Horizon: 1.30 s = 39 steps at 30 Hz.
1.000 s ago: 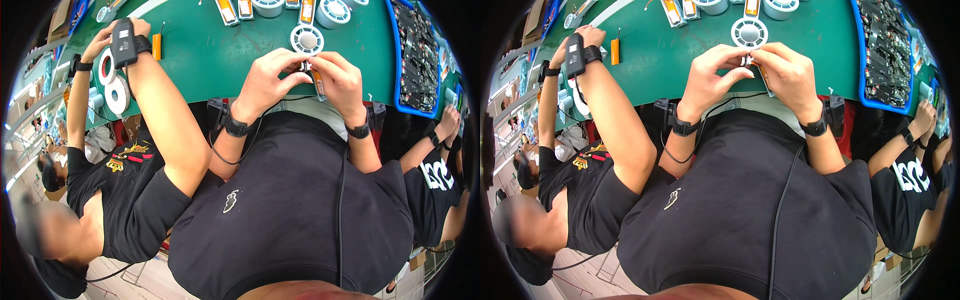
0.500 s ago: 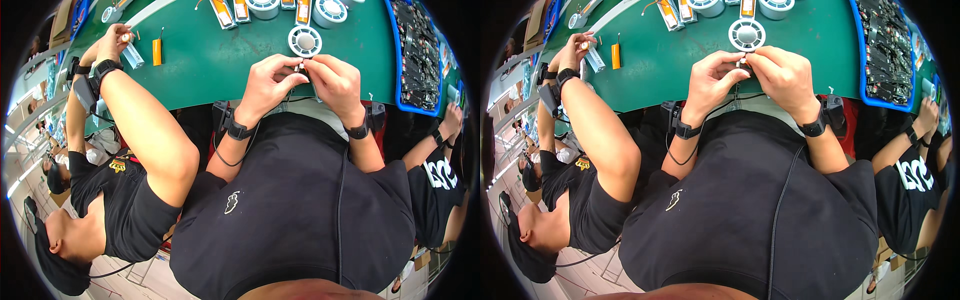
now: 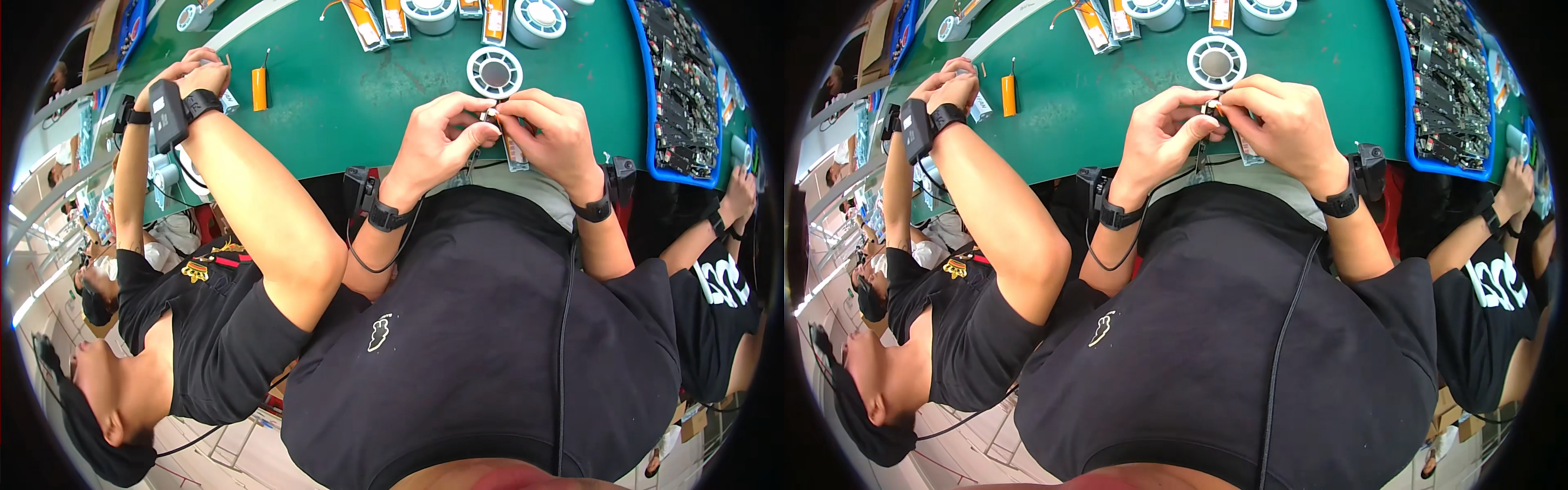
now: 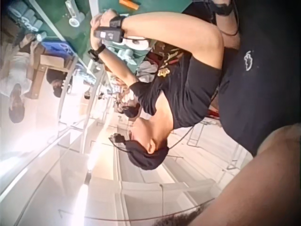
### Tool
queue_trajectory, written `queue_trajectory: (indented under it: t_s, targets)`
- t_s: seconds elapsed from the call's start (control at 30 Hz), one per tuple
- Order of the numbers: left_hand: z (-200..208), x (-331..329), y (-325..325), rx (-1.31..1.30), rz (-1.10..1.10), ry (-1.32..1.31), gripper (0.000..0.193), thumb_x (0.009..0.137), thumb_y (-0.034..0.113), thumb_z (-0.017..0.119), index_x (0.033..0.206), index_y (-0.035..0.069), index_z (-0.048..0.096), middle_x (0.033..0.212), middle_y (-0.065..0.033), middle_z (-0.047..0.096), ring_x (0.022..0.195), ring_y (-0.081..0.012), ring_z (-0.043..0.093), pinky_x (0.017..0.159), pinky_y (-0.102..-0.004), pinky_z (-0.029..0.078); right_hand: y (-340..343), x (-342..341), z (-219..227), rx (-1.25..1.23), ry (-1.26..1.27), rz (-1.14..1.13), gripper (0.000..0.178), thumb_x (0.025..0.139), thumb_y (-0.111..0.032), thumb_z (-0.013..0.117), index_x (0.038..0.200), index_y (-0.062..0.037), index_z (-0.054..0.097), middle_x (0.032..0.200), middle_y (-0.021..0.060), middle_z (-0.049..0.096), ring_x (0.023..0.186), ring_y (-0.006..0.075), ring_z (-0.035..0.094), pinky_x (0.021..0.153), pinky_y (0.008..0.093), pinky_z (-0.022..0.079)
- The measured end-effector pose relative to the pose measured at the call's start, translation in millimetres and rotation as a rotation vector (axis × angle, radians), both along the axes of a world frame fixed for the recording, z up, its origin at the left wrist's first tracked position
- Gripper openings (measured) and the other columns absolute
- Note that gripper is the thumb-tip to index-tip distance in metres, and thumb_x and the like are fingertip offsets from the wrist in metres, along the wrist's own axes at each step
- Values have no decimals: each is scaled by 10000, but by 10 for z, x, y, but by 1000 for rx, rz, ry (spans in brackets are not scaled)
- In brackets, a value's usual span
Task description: Assemble small electronic components and place them into designated blue storage trays at a factory workstation.
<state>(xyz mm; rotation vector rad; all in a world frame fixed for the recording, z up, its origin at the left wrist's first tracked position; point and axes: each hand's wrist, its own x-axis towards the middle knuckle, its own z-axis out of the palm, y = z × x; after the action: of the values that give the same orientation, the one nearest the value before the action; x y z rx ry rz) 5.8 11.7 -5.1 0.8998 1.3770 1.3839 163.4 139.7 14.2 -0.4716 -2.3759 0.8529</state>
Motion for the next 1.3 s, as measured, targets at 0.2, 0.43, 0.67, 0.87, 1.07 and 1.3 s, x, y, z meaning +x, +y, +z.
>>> queue_trajectory:
  t_s: [0.2, 0.43, 0.67, 0.87, 1.07, 1.3]
  targets:
    - [171, -14, 66, 109, -72, 492, 276, 927, 32, 734, 1173, -57, 649, 1058, -131, 715, 926, -189, 739, 785, -304, 628, 28, 21, 11, 199, -34, -1, 130, 792, -67, 792, 897, -57, 717, 870, 51, 718, 657, 230, 667, 589, 336, 521]
    - [59, -58, 57, -21, -147, 141, 263, 961, -7, 677, 1210, -64, 612, 1094, -143, 712, 936, -198, 733, 843, -315, 613, 107, 26, -41, 77, 47, 49, 137, 773, -34, 786, 856, -54, 679, 816, 52, 710, 639, 230, 657, 579, 342, 509]
    - [-75, 20, 97, 25, -120, -77, 230, 930, 22, 715, 1135, -51, 641, 1064, -138, 719, 931, -188, 752, 739, -291, 616, 166, 49, -99, -44, 28, 23, 147, 773, -17, 782, 854, -59, 666, 785, 56, 704, 632, 229, 661, 581, 336, 510]
    - [72, -22, 107, -94, -190, -20, 287, 966, 2, 676, 1230, -72, 591, 1093, -140, 713, 969, -202, 723, 874, -321, 597, 170, 41, -70, -37, 57, 29, 150, 778, 2, 773, 855, -61, 661, 763, 57, 698, 639, 231, 666, 592, 331, 514]
    - [142, 100, 25, -69, 2, 39, 271, 940, 48, 727, 1169, -43, 613, 1062, -122, 711, 905, -142, 700, 812, -283, 594, 248, 267, 257, -138, -33, 11, 105, 851, -50, 732, 846, -30, 629, 707, 89, 650, 604, 210, 618, 561, 333, 462]
    - [554, 127, 155, -121, -21, 1, 332, 850, 9, 767, 1155, 21, 635, 1112, -85, 691, 1041, -231, 661, 889, -344, 546, 112, 246, 496, -505, -404, 134, 158, 919, -107, 675, 895, 27, 594, 687, 134, 605, 579, 210, 558, 542, 341, 425]
